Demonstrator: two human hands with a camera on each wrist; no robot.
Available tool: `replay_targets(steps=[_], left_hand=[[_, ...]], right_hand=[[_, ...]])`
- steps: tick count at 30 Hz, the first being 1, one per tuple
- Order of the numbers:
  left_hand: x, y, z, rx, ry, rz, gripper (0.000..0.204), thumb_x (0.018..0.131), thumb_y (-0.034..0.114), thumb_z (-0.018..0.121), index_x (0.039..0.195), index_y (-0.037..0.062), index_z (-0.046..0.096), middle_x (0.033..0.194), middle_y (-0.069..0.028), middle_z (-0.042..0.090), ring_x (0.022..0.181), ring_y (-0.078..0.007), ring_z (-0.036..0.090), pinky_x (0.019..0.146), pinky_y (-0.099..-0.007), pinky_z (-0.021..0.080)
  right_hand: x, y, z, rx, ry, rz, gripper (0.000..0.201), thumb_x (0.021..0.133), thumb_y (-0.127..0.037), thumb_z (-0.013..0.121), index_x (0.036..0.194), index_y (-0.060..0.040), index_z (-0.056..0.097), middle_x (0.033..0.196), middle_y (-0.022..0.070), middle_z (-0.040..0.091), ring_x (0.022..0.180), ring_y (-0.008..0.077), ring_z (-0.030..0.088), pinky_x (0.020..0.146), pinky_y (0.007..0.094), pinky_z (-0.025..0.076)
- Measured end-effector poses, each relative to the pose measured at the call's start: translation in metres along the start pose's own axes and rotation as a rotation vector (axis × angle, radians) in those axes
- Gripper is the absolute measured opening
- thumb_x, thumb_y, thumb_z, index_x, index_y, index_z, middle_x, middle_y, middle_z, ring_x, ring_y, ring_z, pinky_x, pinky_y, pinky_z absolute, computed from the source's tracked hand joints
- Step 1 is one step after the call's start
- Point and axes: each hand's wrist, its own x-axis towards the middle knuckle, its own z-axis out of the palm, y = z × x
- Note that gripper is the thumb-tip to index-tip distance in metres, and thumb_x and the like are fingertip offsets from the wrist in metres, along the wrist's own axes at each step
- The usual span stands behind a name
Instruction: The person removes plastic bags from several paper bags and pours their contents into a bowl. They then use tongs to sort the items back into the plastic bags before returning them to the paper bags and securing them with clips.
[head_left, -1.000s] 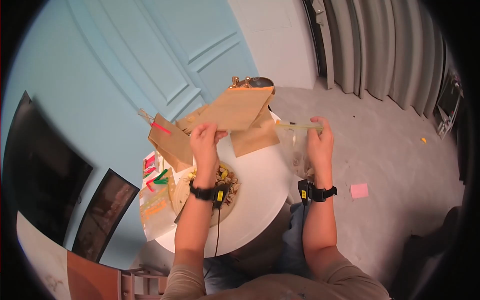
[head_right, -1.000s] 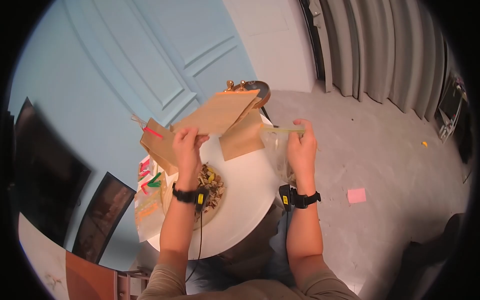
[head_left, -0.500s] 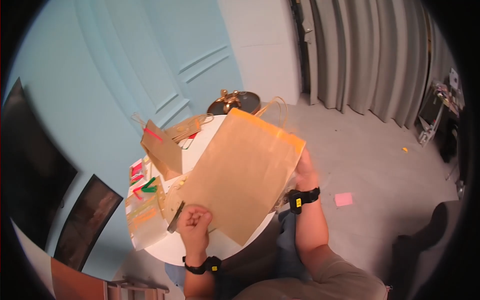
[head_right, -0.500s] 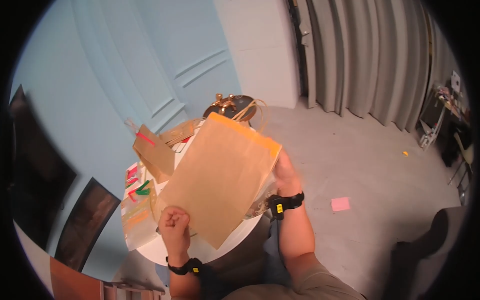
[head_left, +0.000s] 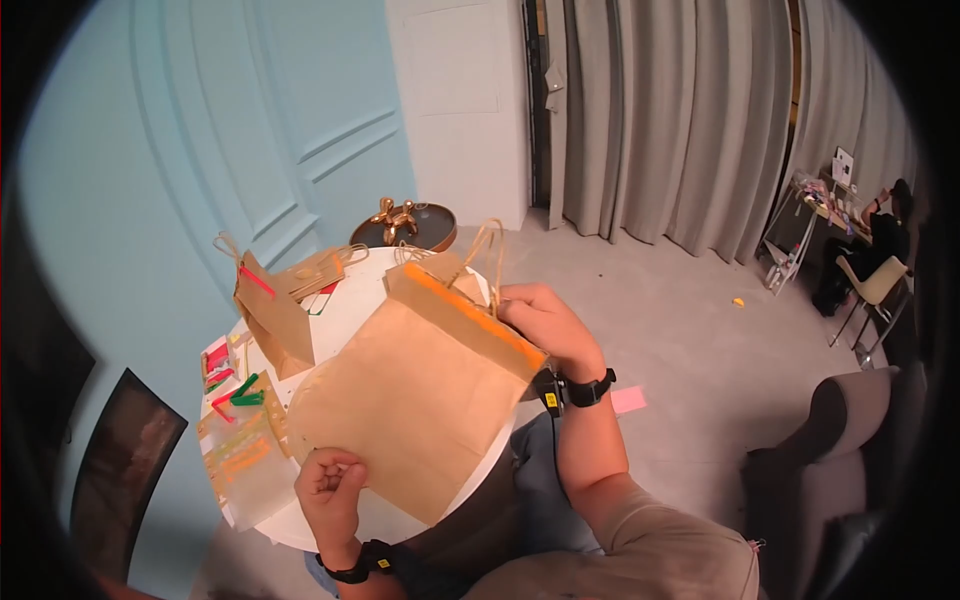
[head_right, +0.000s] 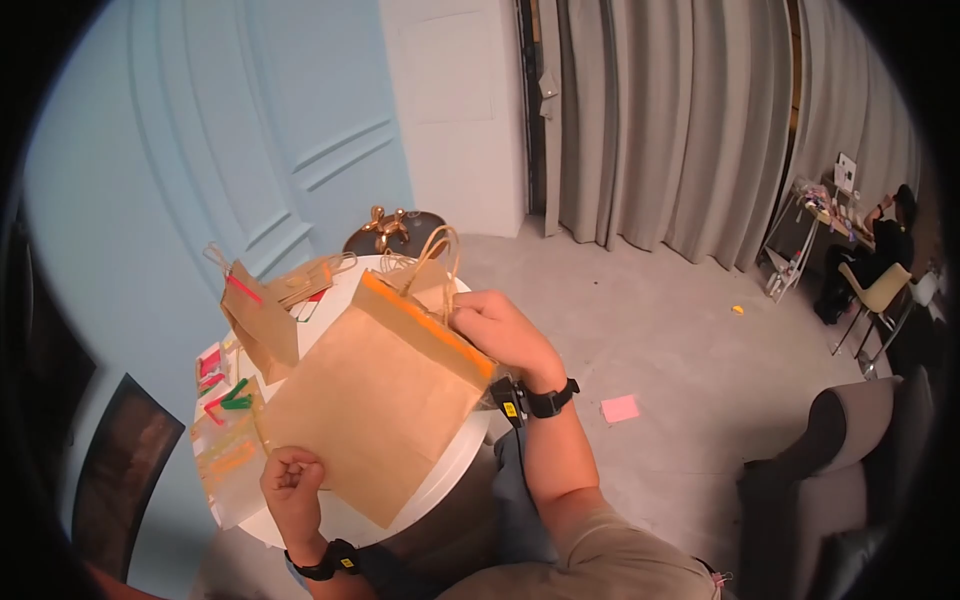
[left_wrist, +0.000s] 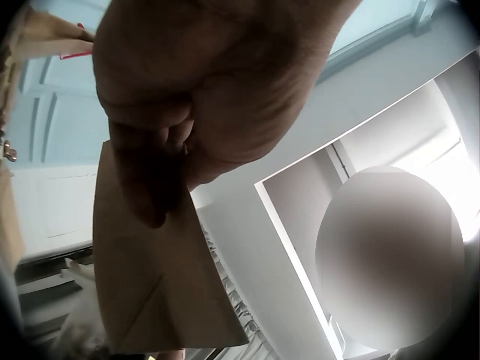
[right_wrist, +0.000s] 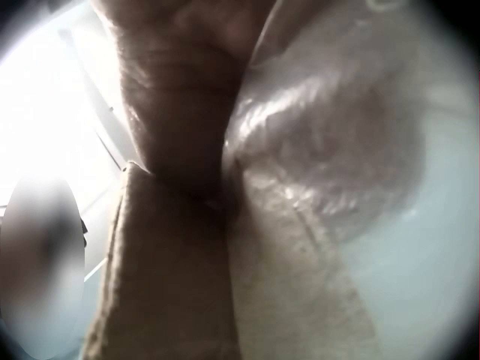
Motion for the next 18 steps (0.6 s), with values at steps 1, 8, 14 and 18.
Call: replay_targets(steps=[1, 8, 14, 18], left_hand=[[0.000, -0.002, -0.003, -0.023, 0.011, 0.026, 0.018, 0.098, -0.010, 0.075, 0.111, 0.0004, 0.070, 0.095, -0.0016, 0.073, 0.082, -0.0062, 0.067, 0.076, -0.0214, 0.052], [0.002, -0.025, -0.028, -0.159, -0.052, 0.191, 0.021, 0.097, -0.010, 0.075, 0.115, -0.0005, 0.069, 0.096, -0.0053, 0.074, 0.083, -0.0110, 0.070, 0.076, -0.0247, 0.055], [0.001, 0.011, -0.030, 0.514, -0.167, 0.046, 0.036, 0.098, 0.002, 0.080, 0.131, -0.0035, 0.068, 0.095, -0.0109, 0.078, 0.079, -0.0191, 0.076, 0.071, -0.0324, 0.059], [-0.009, 0.022, -0.015, 0.542, -0.030, 0.251, 0.051, 0.091, 0.003, 0.086, 0.138, -0.0027, 0.068, 0.102, -0.0140, 0.080, 0.084, -0.0244, 0.077, 0.075, -0.0349, 0.061]], right_hand=[[0.001, -0.005, 0.000, -0.097, 0.006, 0.018, 0.027, 0.106, -0.015, 0.060, 0.103, 0.0052, 0.077, 0.085, -0.0053, 0.067, 0.078, 0.0044, 0.058, 0.066, 0.0281, 0.046], [-0.009, 0.008, 0.003, 0.311, -0.179, 0.071, 0.021, 0.106, -0.015, 0.070, 0.112, 0.0030, 0.079, 0.101, 0.0033, 0.077, 0.092, 0.0084, 0.068, 0.076, 0.0289, 0.054], [-0.042, -0.026, 0.029, 0.475, 0.002, -0.232, 0.021, 0.109, -0.018, 0.068, 0.106, 0.0014, 0.073, 0.096, 0.0032, 0.075, 0.085, 0.0094, 0.068, 0.075, 0.0294, 0.055], [-0.054, -0.048, 0.038, 0.694, -0.304, -0.153, 0.028, 0.109, -0.026, 0.074, 0.105, 0.0019, 0.073, 0.095, 0.0029, 0.072, 0.085, 0.0119, 0.066, 0.076, 0.0308, 0.054]])
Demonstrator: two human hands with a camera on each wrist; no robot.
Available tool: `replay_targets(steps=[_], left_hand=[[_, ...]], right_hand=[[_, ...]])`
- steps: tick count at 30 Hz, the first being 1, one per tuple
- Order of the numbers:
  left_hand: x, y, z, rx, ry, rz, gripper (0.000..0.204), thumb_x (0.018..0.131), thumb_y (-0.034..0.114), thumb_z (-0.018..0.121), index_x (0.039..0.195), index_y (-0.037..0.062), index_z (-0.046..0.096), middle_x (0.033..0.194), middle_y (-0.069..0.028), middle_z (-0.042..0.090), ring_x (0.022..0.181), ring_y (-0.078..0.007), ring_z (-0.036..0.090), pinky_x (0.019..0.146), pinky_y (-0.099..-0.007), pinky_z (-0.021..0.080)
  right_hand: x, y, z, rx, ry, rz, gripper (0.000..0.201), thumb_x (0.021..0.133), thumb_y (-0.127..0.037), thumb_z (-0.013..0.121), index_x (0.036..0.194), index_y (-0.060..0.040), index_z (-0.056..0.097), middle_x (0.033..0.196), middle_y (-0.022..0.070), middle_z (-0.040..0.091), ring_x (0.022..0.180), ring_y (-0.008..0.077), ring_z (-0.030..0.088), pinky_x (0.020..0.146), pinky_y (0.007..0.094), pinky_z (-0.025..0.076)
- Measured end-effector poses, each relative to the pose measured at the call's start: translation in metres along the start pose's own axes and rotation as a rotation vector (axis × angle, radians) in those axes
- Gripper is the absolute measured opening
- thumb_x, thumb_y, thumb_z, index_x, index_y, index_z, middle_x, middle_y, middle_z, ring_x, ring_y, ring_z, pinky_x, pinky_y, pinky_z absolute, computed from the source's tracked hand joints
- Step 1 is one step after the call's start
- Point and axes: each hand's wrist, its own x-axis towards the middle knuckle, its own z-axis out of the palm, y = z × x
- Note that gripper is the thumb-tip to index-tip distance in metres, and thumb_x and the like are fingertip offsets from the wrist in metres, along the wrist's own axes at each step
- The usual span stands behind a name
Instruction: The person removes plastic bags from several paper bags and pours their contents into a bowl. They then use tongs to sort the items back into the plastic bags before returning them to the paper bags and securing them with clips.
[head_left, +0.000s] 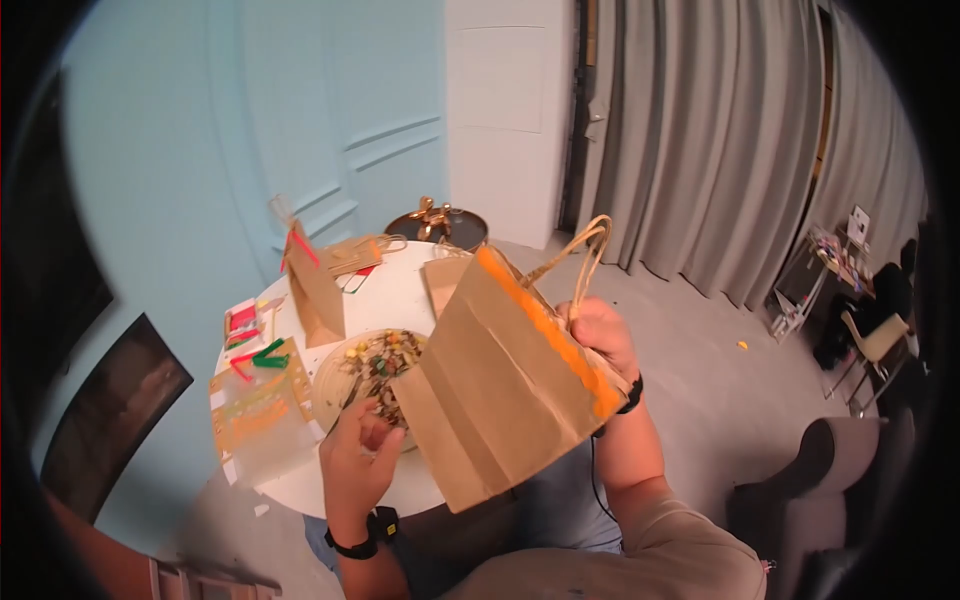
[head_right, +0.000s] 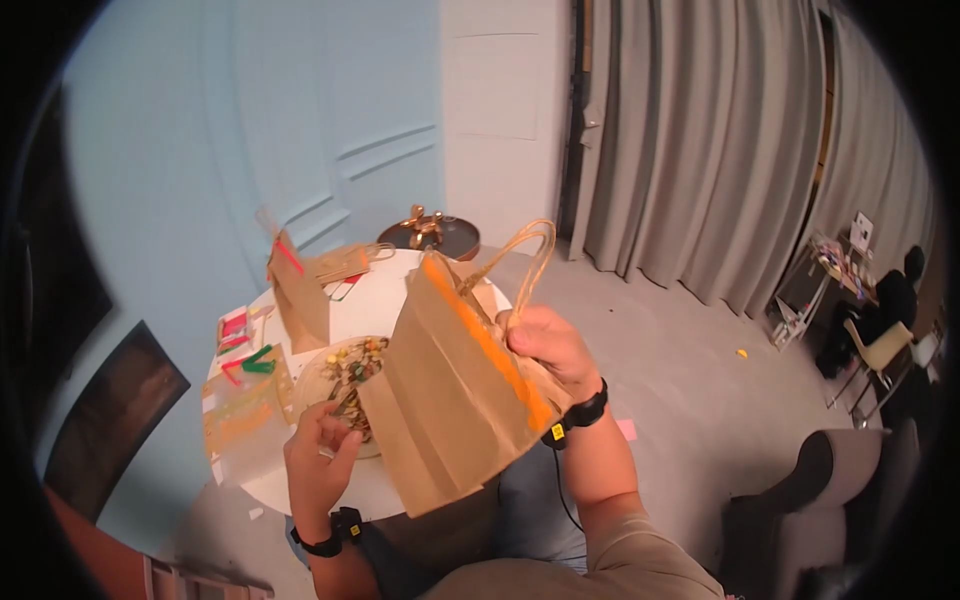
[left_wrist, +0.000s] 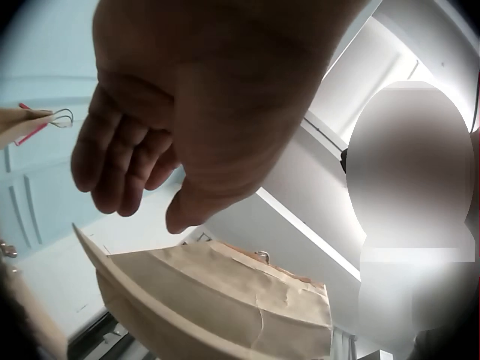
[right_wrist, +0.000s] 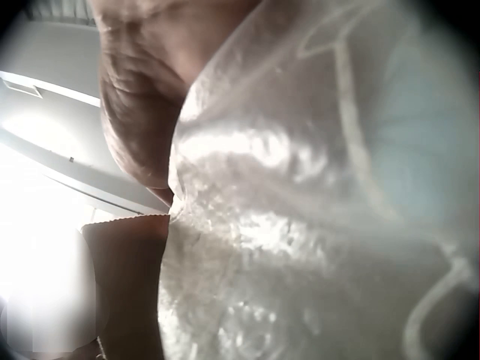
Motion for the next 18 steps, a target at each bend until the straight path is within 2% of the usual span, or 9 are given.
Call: replay_targets(steps=[1, 2, 5, 7, 8, 11, 14, 17, 18], left_hand=[[-0.001, -0.002, 0.001, -0.054, 0.060, 0.080, 0.053, 0.090, 0.003, 0.087, 0.139, -0.0024, 0.068, 0.105, -0.0144, 0.081, 0.086, -0.0246, 0.077, 0.076, -0.0353, 0.062], [-0.002, -0.008, -0.001, -0.045, 0.018, 0.159, 0.060, 0.090, 0.003, 0.088, 0.145, -0.0027, 0.065, 0.130, -0.0191, 0.076, 0.101, -0.0254, 0.076, 0.082, -0.0360, 0.063], [0.002, 0.013, 0.004, 0.007, 0.078, 0.376, 0.068, 0.089, 0.002, 0.085, 0.153, -0.0026, 0.061, 0.151, -0.0210, 0.065, 0.107, -0.0252, 0.073, 0.090, -0.0369, 0.062], [-0.003, 0.015, 0.009, -0.066, 0.078, 0.407, 0.076, 0.088, 0.002, 0.085, 0.158, -0.0033, 0.058, 0.163, -0.0233, 0.055, 0.114, -0.0272, 0.072, 0.092, -0.0378, 0.062], [-0.005, 0.017, 0.011, -0.104, 0.076, 0.423, 0.079, 0.087, 0.002, 0.085, 0.160, -0.0036, 0.056, 0.170, -0.0244, 0.049, 0.117, -0.0282, 0.071, 0.093, -0.0383, 0.063], [-0.005, 0.025, 0.011, -0.111, 0.035, 0.423, 0.085, 0.085, 0.001, 0.086, 0.163, -0.0043, 0.053, 0.170, -0.0268, 0.048, 0.119, -0.0295, 0.072, 0.094, -0.0383, 0.063], [0.001, 0.029, 0.000, 0.037, -0.039, 0.471, 0.079, 0.083, -0.001, 0.086, 0.158, -0.0022, 0.058, 0.170, -0.0259, 0.050, 0.115, -0.0300, 0.074, 0.091, -0.0365, 0.064], [0.001, 0.026, 0.000, -0.026, -0.128, 0.417, 0.065, 0.083, -0.003, 0.085, 0.146, 0.0003, 0.067, 0.169, -0.0245, 0.051, 0.113, -0.0306, 0.077, 0.087, -0.0347, 0.065], [0.001, 0.026, 0.001, -0.036, -0.104, 0.421, 0.058, 0.084, -0.003, 0.084, 0.140, 0.0006, 0.069, 0.167, -0.0239, 0.054, 0.112, -0.0301, 0.077, 0.085, -0.0347, 0.065]], right_hand=[[-0.002, 0.002, 0.004, -0.024, -0.006, 0.023, 0.029, 0.109, -0.026, 0.075, 0.105, 0.0021, 0.073, 0.095, 0.0024, 0.071, 0.086, 0.0117, 0.065, 0.076, 0.0307, 0.053], [-0.005, 0.003, 0.010, -0.049, -0.013, 0.045, 0.029, 0.108, -0.027, 0.076, 0.104, 0.0022, 0.074, 0.094, 0.0020, 0.070, 0.086, 0.0116, 0.065, 0.076, 0.0307, 0.052], [-0.008, 0.013, 0.014, -0.172, -0.123, 0.100, 0.030, 0.107, -0.027, 0.078, 0.099, 0.0020, 0.075, 0.092, 0.0001, 0.069, 0.086, 0.0112, 0.060, 0.077, 0.0310, 0.048], [-0.005, 0.020, 0.018, -0.297, -0.244, 0.145, 0.029, 0.107, -0.026, 0.078, 0.099, 0.0022, 0.075, 0.091, -0.0006, 0.068, 0.085, 0.0109, 0.059, 0.076, 0.0315, 0.047], [-0.003, 0.020, 0.034, -0.367, -0.258, 0.183, 0.024, 0.108, -0.020, 0.076, 0.099, 0.0029, 0.075, 0.088, 0.0003, 0.067, 0.082, 0.0115, 0.057, 0.074, 0.0324, 0.046], [0.003, 0.028, 0.047, -0.425, -0.473, 0.255, 0.020, 0.111, -0.014, 0.073, 0.100, 0.0032, 0.074, 0.086, 0.0017, 0.067, 0.082, 0.0129, 0.059, 0.074, 0.0327, 0.047], [0.015, 0.038, 0.056, -0.529, -0.639, 0.200, 0.018, 0.113, -0.014, 0.070, 0.103, 0.0015, 0.073, 0.086, 0.0064, 0.068, 0.079, 0.0143, 0.061, 0.073, 0.0330, 0.048], [0.019, 0.044, 0.063, -0.593, -0.674, 0.165, 0.020, 0.113, -0.016, 0.071, 0.103, 0.0008, 0.073, 0.085, 0.0083, 0.068, 0.074, 0.0147, 0.060, 0.071, 0.0335, 0.049], [0.019, 0.044, 0.064, -0.610, -0.672, 0.163, 0.021, 0.113, -0.017, 0.071, 0.103, 0.0006, 0.072, 0.085, 0.0088, 0.067, 0.073, 0.0149, 0.059, 0.071, 0.0337, 0.049]])
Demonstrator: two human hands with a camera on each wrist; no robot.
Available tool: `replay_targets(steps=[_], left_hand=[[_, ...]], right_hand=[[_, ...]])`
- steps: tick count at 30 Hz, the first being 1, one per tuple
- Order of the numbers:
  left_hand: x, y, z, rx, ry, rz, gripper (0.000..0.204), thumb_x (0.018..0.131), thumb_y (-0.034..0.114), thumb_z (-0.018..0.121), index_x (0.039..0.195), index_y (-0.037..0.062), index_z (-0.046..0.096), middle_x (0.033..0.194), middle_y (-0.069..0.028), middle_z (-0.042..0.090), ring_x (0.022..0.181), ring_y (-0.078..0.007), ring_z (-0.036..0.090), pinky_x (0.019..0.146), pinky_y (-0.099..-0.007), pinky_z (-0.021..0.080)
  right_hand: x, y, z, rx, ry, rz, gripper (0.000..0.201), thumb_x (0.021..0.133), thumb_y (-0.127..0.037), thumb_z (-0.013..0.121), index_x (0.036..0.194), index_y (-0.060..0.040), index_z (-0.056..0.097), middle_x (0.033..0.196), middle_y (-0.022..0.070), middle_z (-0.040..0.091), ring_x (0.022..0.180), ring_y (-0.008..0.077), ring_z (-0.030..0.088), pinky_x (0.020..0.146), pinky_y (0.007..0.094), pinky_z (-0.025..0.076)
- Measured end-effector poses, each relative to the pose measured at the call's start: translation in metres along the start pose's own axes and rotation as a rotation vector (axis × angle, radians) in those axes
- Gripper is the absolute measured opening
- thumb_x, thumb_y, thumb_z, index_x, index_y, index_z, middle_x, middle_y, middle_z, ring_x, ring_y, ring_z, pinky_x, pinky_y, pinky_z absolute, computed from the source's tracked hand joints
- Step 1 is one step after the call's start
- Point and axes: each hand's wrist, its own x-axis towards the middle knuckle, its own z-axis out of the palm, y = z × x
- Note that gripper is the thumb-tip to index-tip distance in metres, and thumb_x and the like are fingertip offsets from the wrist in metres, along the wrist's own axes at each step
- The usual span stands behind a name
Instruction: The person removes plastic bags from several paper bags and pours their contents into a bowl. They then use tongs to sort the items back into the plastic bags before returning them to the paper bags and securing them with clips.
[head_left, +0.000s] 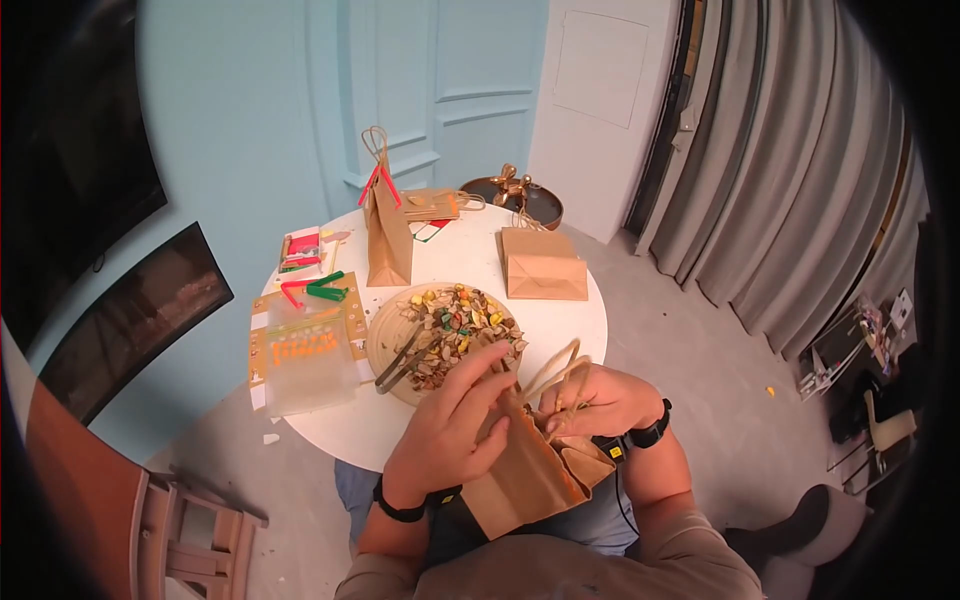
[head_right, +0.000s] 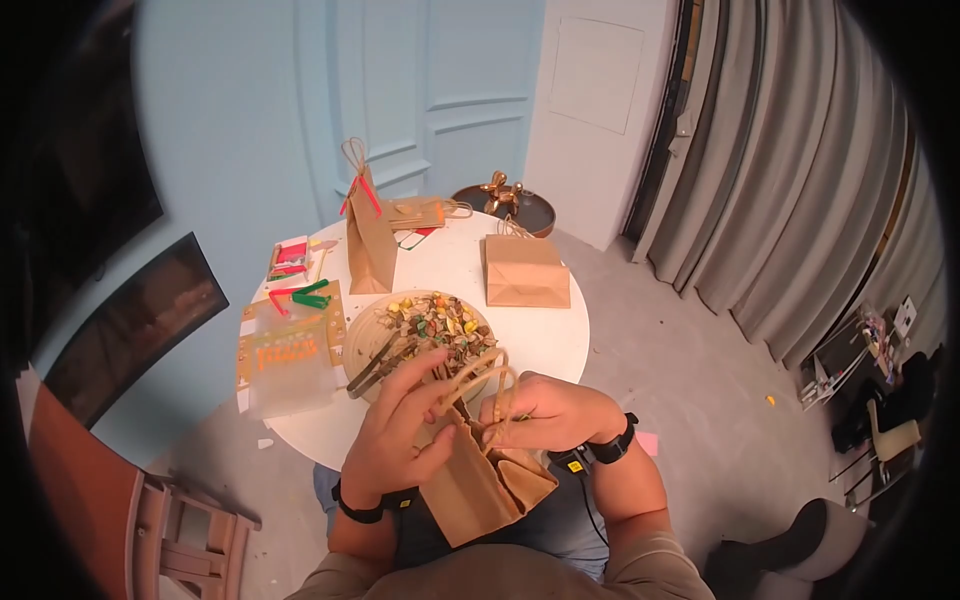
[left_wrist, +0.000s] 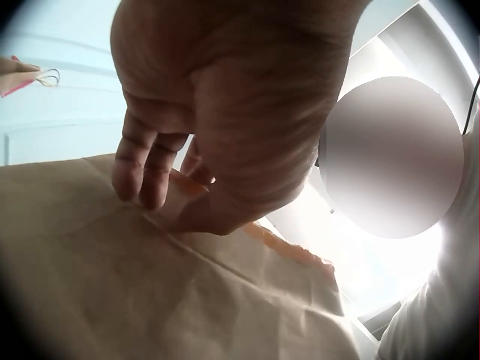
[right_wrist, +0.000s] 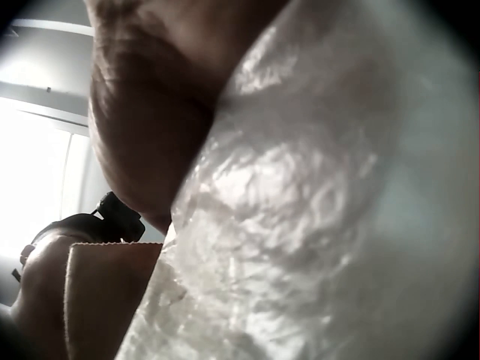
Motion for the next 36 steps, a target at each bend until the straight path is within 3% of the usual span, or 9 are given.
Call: replay_targets(steps=[2, 8, 13, 17, 20, 23, 29, 33, 36], left_hand=[[0.000, 0.001, 0.000, -0.007, 0.051, 0.006, 0.044, 0.084, -0.004, 0.082, 0.127, 0.0014, 0.072, 0.162, -0.0227, 0.061, 0.110, -0.0290, 0.078, 0.082, -0.0348, 0.065], [0.002, -0.002, -0.010, 0.042, 0.120, 0.056, 0.028, 0.084, -0.007, 0.079, 0.110, 0.0014, 0.070, 0.132, -0.0199, 0.079, 0.102, -0.0334, 0.080, 0.080, -0.0382, 0.065], [-0.011, -0.002, -0.028, 0.067, 0.149, 0.050, 0.023, 0.082, -0.006, 0.078, 0.101, 0.0052, 0.072, 0.128, -0.0152, 0.082, 0.097, -0.0322, 0.081, 0.078, -0.0410, 0.064], [-0.016, 0.004, -0.030, 0.076, 0.081, 0.074, 0.022, 0.084, -0.002, 0.080, 0.104, 0.0063, 0.074, 0.122, -0.0107, 0.083, 0.089, -0.0328, 0.079, 0.079, -0.0431, 0.063], [-0.011, 0.001, -0.016, 0.094, -0.018, 0.047, 0.022, 0.087, -0.001, 0.080, 0.108, 0.0057, 0.076, 0.117, -0.0107, 0.080, 0.093, -0.0340, 0.077, 0.083, -0.0428, 0.062], [0.000, -0.001, 0.001, 0.147, -0.043, 0.066, 0.020, 0.092, 0.000, 0.080, 0.111, 0.0043, 0.076, 0.117, -0.0113, 0.076, 0.101, -0.0341, 0.076, 0.086, -0.0422, 0.061], [0.003, -0.037, 0.035, 0.144, -0.066, -0.019, 0.019, 0.097, 0.003, 0.078, 0.116, 0.0018, 0.073, 0.122, -0.0129, 0.071, 0.105, -0.0375, 0.074, 0.087, -0.0449, 0.061], [0.000, -0.054, 0.047, 0.145, -0.097, -0.045, 0.020, 0.098, 0.004, 0.078, 0.117, 0.0024, 0.073, 0.123, -0.0128, 0.070, 0.105, -0.0379, 0.074, 0.088, -0.0464, 0.061], [0.001, -0.055, 0.052, 0.174, -0.131, -0.066, 0.019, 0.098, 0.004, 0.078, 0.116, 0.0026, 0.074, 0.123, -0.0124, 0.070, 0.105, -0.0377, 0.074, 0.088, -0.0469, 0.061]], right_hand=[[-0.010, 0.004, -0.004, -0.029, 0.101, 0.077, 0.022, 0.113, -0.018, 0.072, 0.100, 0.0005, 0.072, 0.086, 0.0061, 0.068, 0.072, 0.0136, 0.057, 0.070, 0.0328, 0.048], [-0.034, 0.003, -0.015, 0.107, 0.467, 0.257, 0.023, 0.110, -0.019, 0.074, 0.095, -0.0010, 0.074, 0.084, -0.0053, 0.064, 0.074, 0.0069, 0.053, 0.068, 0.0279, 0.044], [-0.048, 0.006, -0.030, 0.366, 0.773, 0.409, 0.023, 0.110, -0.020, 0.072, 0.094, -0.0044, 0.076, 0.083, -0.0080, 0.065, 0.075, 0.0028, 0.055, 0.069, 0.0247, 0.043], [-0.053, 0.021, -0.034, 0.243, 0.820, 0.507, 0.024, 0.111, -0.022, 0.072, 0.094, -0.0040, 0.077, 0.085, -0.0085, 0.067, 0.078, 0.0037, 0.057, 0.071, 0.0259, 0.046], [-0.049, 0.030, -0.031, 0.038, 0.654, 0.542, 0.028, 0.112, -0.024, 0.072, 0.095, -0.0025, 0.075, 0.085, -0.0095, 0.064, 0.082, 0.0036, 0.054, 0.073, 0.0268, 0.047], [-0.043, 0.027, -0.029, -0.049, 0.571, 0.548, 0.031, 0.113, -0.026, 0.071, 0.095, -0.0013, 0.073, 0.084, -0.0093, 0.061, 0.085, 0.0040, 0.051, 0.075, 0.0278, 0.046], [-0.061, 0.024, -0.041, -0.220, 0.623, 0.410, 0.033, 0.112, -0.029, 0.073, 0.095, -0.0016, 0.073, 0.085, -0.0058, 0.064, 0.084, 0.0065, 0.054, 0.075, 0.0294, 0.047], [-0.083, -0.037, -0.058, -0.356, 0.736, 0.334, 0.025, 0.099, -0.023, 0.082, 0.091, -0.0051, 0.066, 0.086, -0.0055, 0.061, 0.082, 0.0060, 0.053, 0.073, 0.0282, 0.043], [-0.092, -0.075, -0.069, -0.420, 0.849, 0.113, 0.022, 0.092, -0.016, 0.082, 0.095, -0.0073, 0.063, 0.087, -0.0059, 0.057, 0.082, 0.0064, 0.052, 0.074, 0.0270, 0.041]])
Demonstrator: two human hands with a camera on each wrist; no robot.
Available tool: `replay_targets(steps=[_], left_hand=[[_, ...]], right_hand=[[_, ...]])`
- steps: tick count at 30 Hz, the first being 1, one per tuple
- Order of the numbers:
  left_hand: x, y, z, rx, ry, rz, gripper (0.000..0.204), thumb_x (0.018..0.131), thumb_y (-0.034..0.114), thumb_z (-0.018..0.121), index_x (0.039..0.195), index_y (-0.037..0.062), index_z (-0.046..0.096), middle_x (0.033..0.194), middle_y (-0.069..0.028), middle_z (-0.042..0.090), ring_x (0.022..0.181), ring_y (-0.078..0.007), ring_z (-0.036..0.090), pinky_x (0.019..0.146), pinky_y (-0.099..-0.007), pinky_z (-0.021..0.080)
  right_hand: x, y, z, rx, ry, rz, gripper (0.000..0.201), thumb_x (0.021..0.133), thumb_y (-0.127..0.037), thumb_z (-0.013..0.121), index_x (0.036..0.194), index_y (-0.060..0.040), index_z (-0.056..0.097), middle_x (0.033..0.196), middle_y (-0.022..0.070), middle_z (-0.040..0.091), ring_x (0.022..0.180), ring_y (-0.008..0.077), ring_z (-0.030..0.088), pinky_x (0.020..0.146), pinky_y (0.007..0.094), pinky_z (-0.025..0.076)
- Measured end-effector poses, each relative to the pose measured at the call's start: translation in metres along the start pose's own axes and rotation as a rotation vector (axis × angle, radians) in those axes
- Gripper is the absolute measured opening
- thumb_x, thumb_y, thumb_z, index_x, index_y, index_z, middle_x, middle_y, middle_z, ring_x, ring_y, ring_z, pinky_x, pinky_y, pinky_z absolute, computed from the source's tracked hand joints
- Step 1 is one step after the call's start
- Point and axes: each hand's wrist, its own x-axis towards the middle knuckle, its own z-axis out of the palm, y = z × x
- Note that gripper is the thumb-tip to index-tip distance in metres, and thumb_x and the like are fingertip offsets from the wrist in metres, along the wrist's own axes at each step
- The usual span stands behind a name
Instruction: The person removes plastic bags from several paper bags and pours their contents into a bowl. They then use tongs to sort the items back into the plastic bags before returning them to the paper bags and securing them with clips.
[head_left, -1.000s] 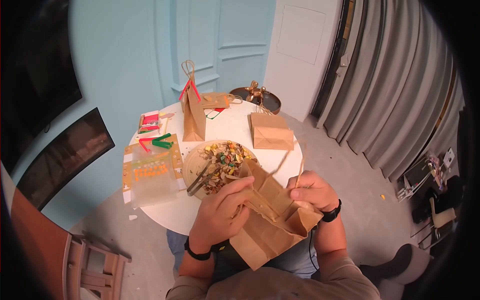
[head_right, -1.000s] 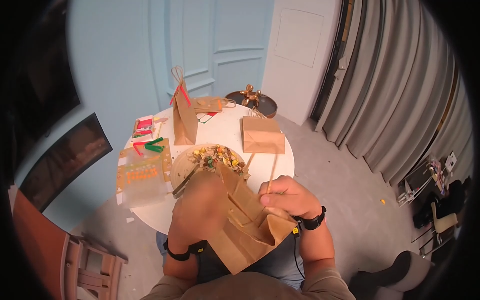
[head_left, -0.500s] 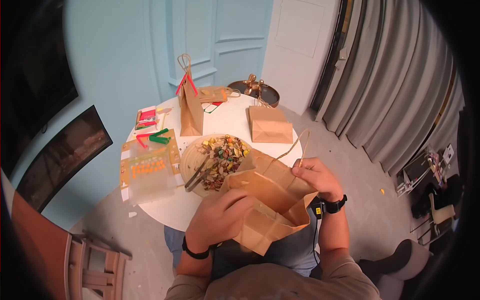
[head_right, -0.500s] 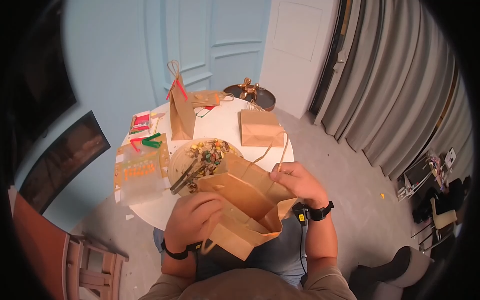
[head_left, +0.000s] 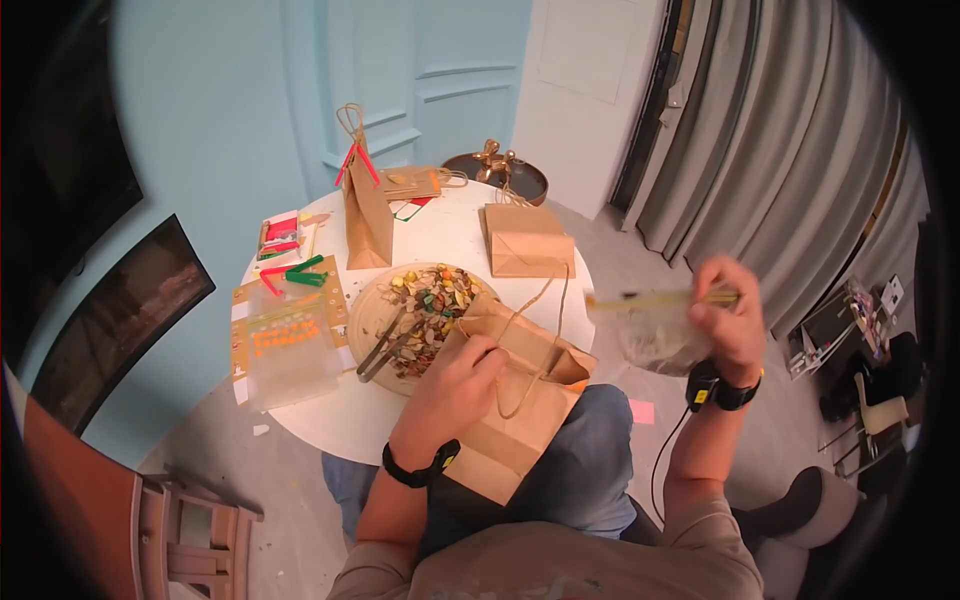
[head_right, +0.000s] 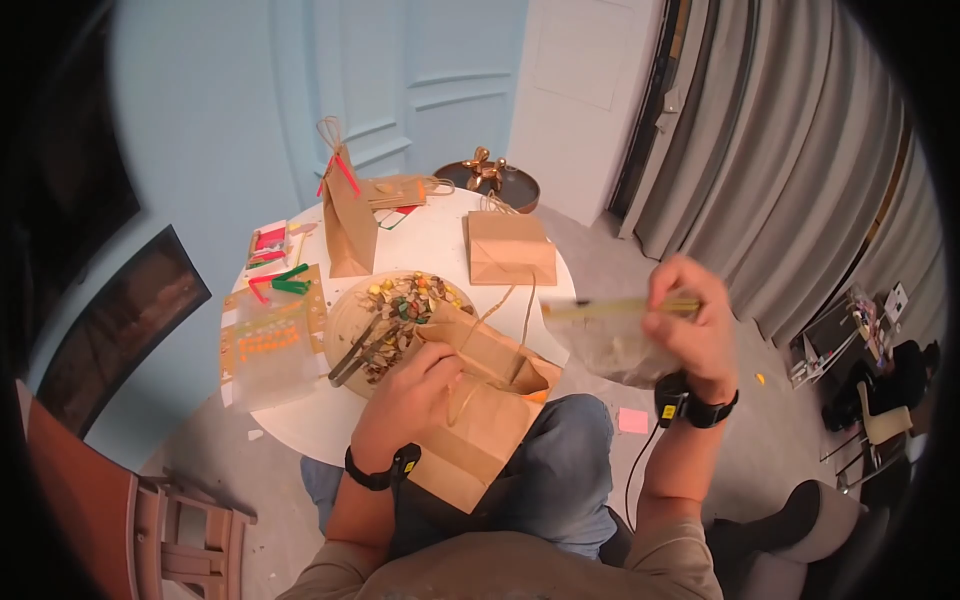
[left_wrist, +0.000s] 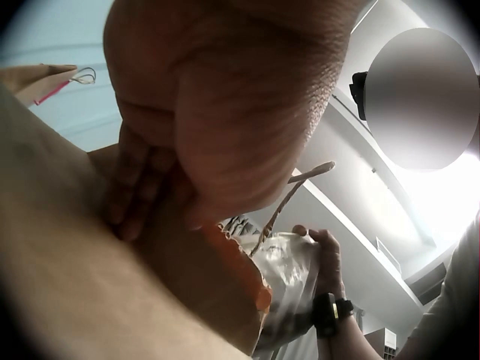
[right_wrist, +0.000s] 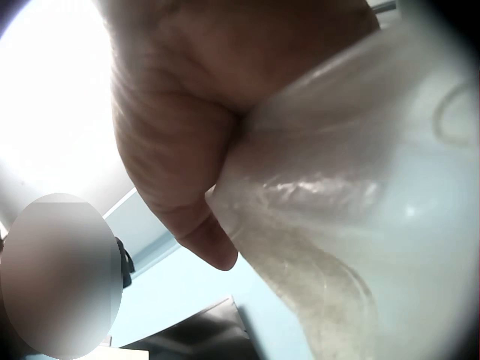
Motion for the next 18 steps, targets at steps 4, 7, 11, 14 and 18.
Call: replay_targets(steps=[4, 7, 11, 14, 18], left_hand=[[0.001, 0.002, 0.002, -0.007, -0.024, -0.007, 0.018, 0.097, 0.004, 0.078, 0.115, 0.0026, 0.075, 0.123, -0.0118, 0.070, 0.105, -0.0378, 0.074, 0.088, -0.0471, 0.061], [0.004, 0.009, -0.002, -0.017, -0.019, 0.012, 0.015, 0.097, 0.003, 0.076, 0.111, 0.0033, 0.072, 0.119, -0.0121, 0.070, 0.102, -0.0375, 0.074, 0.086, -0.0475, 0.061], [0.004, 0.027, -0.015, -0.135, 0.043, 0.081, 0.018, 0.095, 0.003, 0.078, 0.112, 0.0033, 0.072, 0.119, -0.0116, 0.072, 0.102, -0.0358, 0.075, 0.087, -0.0453, 0.062], [-0.011, 0.022, -0.011, -0.040, 0.403, 0.180, 0.025, 0.090, -0.001, 0.075, 0.115, 0.0036, 0.074, 0.119, -0.0138, 0.075, 0.103, -0.0351, 0.076, 0.092, -0.0442, 0.062], [-0.015, 0.033, -0.023, -0.066, 0.530, 0.061, 0.020, 0.093, -0.003, 0.068, 0.113, 0.0010, 0.072, 0.117, -0.0193, 0.074, 0.105, -0.0364, 0.072, 0.095, -0.0440, 0.059]], right_hand=[[0.028, -0.025, 0.013, 0.139, 0.171, -0.096, 0.021, 0.092, -0.014, 0.079, 0.103, -0.0076, 0.062, 0.094, -0.0059, 0.057, 0.084, 0.0069, 0.052, 0.076, 0.0265, 0.041], [0.060, -0.012, 0.045, 0.227, 0.172, -0.141, 0.017, 0.096, -0.009, 0.075, 0.108, -0.0086, 0.063, 0.101, -0.0062, 0.058, 0.084, 0.0051, 0.052, 0.073, 0.0249, 0.042], [0.076, 0.023, 0.107, 0.354, 0.088, -0.006, 0.015, 0.105, -0.009, 0.073, 0.116, -0.0121, 0.065, 0.099, -0.0063, 0.060, 0.076, 0.0012, 0.053, 0.061, 0.0238, 0.041], [0.070, 0.035, 0.128, 0.508, 0.051, 0.055, 0.019, 0.108, -0.011, 0.072, 0.124, -0.0112, 0.063, 0.107, -0.0025, 0.065, 0.090, 0.0042, 0.059, 0.076, 0.0247, 0.048], [0.048, 0.021, 0.121, 0.690, -0.089, 0.197, 0.026, 0.112, -0.013, 0.068, 0.136, -0.0102, 0.058, 0.115, 0.0012, 0.068, 0.099, 0.0063, 0.062, 0.086, 0.0268, 0.052]])
